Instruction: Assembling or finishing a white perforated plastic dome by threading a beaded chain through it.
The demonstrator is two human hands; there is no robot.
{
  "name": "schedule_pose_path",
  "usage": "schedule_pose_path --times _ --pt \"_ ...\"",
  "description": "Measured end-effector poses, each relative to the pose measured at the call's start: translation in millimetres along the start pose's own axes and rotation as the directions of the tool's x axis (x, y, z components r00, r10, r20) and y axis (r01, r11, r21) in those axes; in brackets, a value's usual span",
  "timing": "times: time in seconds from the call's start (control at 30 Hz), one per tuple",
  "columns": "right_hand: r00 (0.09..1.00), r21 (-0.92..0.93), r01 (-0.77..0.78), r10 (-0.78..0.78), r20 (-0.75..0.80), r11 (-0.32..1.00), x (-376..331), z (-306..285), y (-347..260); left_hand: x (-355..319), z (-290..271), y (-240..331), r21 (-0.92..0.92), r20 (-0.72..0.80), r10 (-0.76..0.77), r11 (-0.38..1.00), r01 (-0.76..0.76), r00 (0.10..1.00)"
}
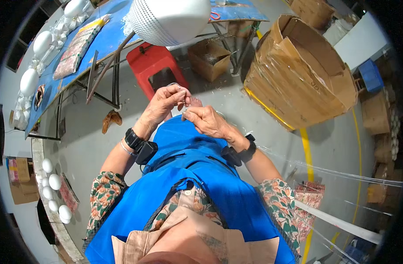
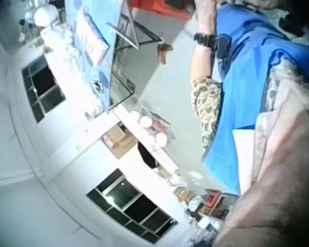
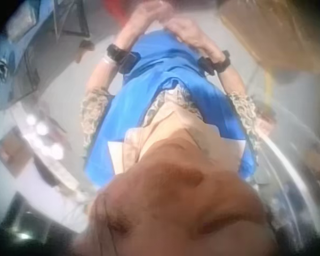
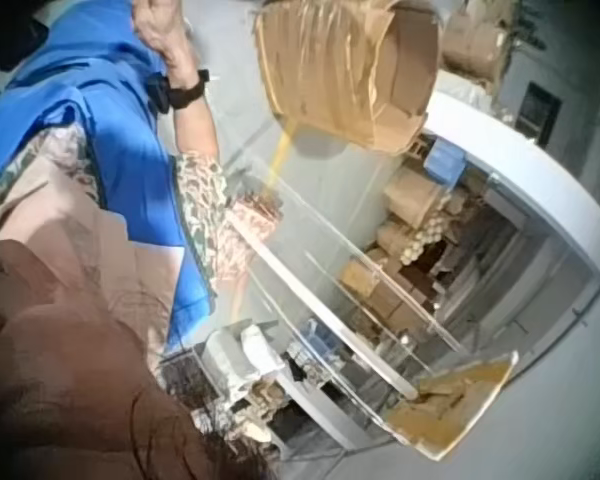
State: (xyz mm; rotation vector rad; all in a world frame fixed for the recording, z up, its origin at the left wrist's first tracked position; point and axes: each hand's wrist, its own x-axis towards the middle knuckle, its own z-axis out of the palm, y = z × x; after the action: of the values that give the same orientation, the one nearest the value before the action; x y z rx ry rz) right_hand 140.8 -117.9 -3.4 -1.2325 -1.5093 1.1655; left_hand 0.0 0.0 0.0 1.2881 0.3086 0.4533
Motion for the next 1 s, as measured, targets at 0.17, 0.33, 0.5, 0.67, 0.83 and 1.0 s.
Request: schedule_pose_path --times 0.17,0.33,0.5,0.67,0.83,1.0 --pt "1.0 0.036 -0.008 0.008 -0.002 0.999 0.5 -2.6 6.8 1.8 -8.5 5.2 0.006 -0.07 0.05 0.999 -0.049 0.996" --pt "0.995 0.026 -0.082 0.081 0.053 0.996 -4.2 -2.5 22.5 0.3 -20.4 10.7 -0.086 -0.221 0.082 0.991 -0.103 0.972" --pt "0.993 0.065 -0.107 0.104 0.051 0.992 -1.1 2.0 22.8 -5.8 -21.2 10.2 -0.106 -0.228 0.019 0.993 -0.044 0.973" --pt "0.991 0.103 -0.136 0.137 -0.004 0.985 3.9 4.5 43.1 -10.5 -18.9 -28.0 0.558 -0.009 -0.189 0.814 0.162 0.982" --pt "0.995 0.054 -0.081 0.078 0.055 0.995 2.0 6.2 32.0 -8.8 -6.8 -35.8 0.41 0.142 -0.03 0.912 -0.032 0.989" --pt "0.978 0.036 -0.174 0.168 0.123 0.984 -10.0 -5.8 24.4 -16.2 -16.9 -31.0 0.364 0.348 -0.357 0.904 0.226 0.867"
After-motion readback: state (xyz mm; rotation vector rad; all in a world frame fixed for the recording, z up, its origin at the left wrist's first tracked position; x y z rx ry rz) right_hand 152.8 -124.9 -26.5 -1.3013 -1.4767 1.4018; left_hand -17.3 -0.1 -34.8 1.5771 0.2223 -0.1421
